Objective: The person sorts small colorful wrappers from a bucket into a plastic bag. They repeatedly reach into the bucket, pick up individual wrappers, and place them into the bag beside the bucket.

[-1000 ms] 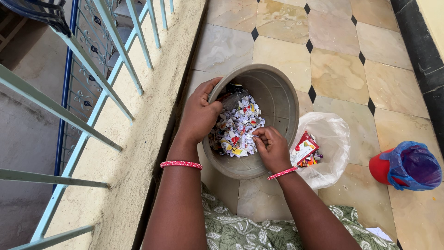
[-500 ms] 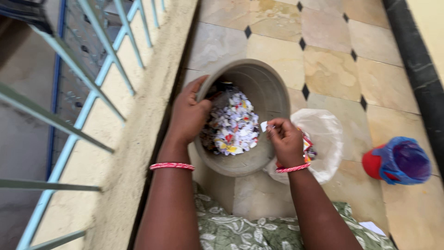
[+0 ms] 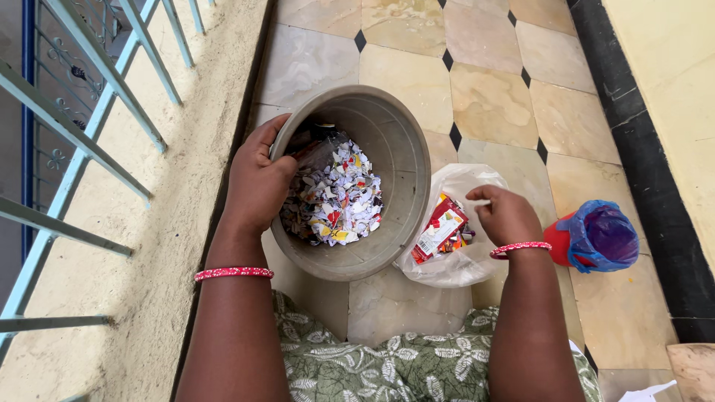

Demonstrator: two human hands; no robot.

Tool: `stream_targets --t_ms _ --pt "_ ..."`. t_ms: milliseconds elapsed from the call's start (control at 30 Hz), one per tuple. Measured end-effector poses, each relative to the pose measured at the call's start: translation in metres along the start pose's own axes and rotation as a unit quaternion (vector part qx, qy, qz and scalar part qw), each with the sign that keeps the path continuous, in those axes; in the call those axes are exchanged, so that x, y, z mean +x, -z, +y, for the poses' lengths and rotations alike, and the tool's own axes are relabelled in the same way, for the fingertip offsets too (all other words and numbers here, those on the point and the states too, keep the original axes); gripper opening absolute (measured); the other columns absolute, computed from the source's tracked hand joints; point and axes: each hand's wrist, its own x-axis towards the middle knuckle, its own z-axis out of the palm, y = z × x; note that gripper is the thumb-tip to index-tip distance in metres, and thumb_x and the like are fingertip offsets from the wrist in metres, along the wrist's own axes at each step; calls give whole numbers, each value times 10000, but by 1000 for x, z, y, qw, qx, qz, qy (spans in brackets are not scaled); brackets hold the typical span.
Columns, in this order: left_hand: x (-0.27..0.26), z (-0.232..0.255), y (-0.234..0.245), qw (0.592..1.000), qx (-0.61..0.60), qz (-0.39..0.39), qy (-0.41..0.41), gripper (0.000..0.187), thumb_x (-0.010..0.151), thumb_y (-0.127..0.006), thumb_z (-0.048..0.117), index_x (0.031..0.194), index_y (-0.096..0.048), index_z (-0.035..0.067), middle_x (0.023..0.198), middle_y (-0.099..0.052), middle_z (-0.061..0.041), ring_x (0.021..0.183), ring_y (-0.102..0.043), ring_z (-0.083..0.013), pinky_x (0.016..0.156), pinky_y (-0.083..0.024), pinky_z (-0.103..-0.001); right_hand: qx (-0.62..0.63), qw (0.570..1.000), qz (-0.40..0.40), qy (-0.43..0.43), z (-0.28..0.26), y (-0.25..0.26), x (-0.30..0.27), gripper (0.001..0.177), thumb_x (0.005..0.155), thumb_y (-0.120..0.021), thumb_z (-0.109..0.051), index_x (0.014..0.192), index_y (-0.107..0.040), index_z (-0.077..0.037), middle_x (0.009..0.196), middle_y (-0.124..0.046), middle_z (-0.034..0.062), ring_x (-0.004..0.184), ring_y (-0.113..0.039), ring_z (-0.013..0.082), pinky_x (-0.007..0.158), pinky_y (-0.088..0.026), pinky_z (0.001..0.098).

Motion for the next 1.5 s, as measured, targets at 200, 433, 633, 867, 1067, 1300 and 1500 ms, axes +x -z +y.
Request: stream_targets --t_ms 200,433,633,867,1067,1300,1500 --pt "4 -10 1 996 25 3 -82 626 762 -537 -44 1379 -608 38 1308 -675 -77 1194 -633 -146 1040 -456 -257 173 966 102 161 -35 -23 -3 131 902 -676 -89 1021 -727 -70 1010 -711 109 837 -726 240 720 -572 324" --pt "3 -13 0 998 5 3 -65 617 762 -533 -29 1370 -614 38 1285 -687 -81 1173 -643 -154 1028 -469 -256 201 928 21 312 -95 -78 -24 127 879 -705 -103 1000 -732 -75 966 -704 95 893 -700 245 775 -556 355" --pt "4 -10 -2 998 -31 -12 -58 626 752 -522 -34 1369 -609 26 1264 -683 -82 1139 -647 -138 1011 -472 -244 103 904 4 415 -123 -107 -30 170 827 -713 -111 983 -778 -124 974 -709 75 967 -645 303 877 -523 427" --pt "2 -7 -2 999 -38 -9 -18 644 743 -522 -34 1377 -607 40 1265 -674 -79 1094 -642 -151 977 -477 -245 30 928 -27 370 -135 -109 -31 263 768 -807 -234 1012 -793 -135 970 -697 82 973 -632 304 882 -514 429" --pt "3 -10 -5 998 -23 -20 -54 655 727 -521 -38 1371 -619 36 1301 -660 -82 1176 -626 -152 1033 -448 -241 19 931 -32 364 -136 -112 -36 261 727 -823 -228 973 -808 -142 976 -693 83 988 -626 304 890 -510 426" --pt "2 -7 -4 999 -14 -17 -50 669 716 -515 -30 1373 -618 46 1308 -654 -86 1186 -629 -166 1042 -448 -251 54 942 -20 330 -132 -118 -35 83 804 -762 -169 865 -776 -114 914 -715 67 940 -651 297 862 -527 426" --pt "0 -3 -3 1000 8 -12 -25 656 732 -521 -21 1377 -616 61 1281 -663 -79 1131 -649 -161 1007 -470 -251 197 953 -65 220 -117 -129 -24 151 889 -735 -181 1018 -744 -103 890 -748 49 773 -687 188 739 -542 335"
